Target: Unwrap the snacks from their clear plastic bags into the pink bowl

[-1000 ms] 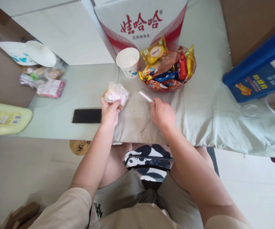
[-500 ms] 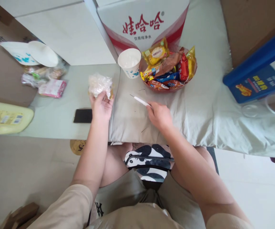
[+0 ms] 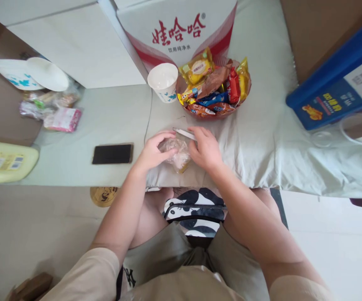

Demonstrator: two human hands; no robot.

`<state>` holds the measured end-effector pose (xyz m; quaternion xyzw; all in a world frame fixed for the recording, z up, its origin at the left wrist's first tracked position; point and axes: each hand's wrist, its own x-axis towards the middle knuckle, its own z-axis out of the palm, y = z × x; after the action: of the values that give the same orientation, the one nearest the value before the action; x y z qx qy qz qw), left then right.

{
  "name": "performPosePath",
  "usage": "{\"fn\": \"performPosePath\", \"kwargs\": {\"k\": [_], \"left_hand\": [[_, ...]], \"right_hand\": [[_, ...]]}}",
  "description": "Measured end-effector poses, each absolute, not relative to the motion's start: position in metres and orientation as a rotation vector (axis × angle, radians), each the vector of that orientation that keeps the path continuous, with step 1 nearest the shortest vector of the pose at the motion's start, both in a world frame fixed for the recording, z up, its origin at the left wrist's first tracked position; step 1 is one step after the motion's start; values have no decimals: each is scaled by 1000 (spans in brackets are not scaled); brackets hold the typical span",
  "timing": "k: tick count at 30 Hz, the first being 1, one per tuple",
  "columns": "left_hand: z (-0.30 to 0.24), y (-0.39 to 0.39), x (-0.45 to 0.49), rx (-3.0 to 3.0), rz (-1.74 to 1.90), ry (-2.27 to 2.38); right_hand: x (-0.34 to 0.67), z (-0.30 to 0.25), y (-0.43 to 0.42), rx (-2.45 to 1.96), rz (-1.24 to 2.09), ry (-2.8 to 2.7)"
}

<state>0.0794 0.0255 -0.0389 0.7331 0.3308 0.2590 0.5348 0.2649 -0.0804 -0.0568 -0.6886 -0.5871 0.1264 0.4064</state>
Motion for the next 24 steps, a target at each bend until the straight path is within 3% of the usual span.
{"fn": "performPosePath", "kwargs": {"k": [10, 14, 19, 24], "left_hand": [[-41, 47, 71, 875, 1037, 1123], [-44, 48, 68, 819, 1030, 1123], [-43, 30, 72, 826, 760, 1026], [-45, 31, 66, 786, 842, 1130]], "right_hand": [[261, -49, -82, -1621, 441, -1592], [264, -44, -84, -1605, 354, -1482], [260, -42, -87, -1529, 431, -1603], [260, -41, -92, -1610, 399, -1541]]}}
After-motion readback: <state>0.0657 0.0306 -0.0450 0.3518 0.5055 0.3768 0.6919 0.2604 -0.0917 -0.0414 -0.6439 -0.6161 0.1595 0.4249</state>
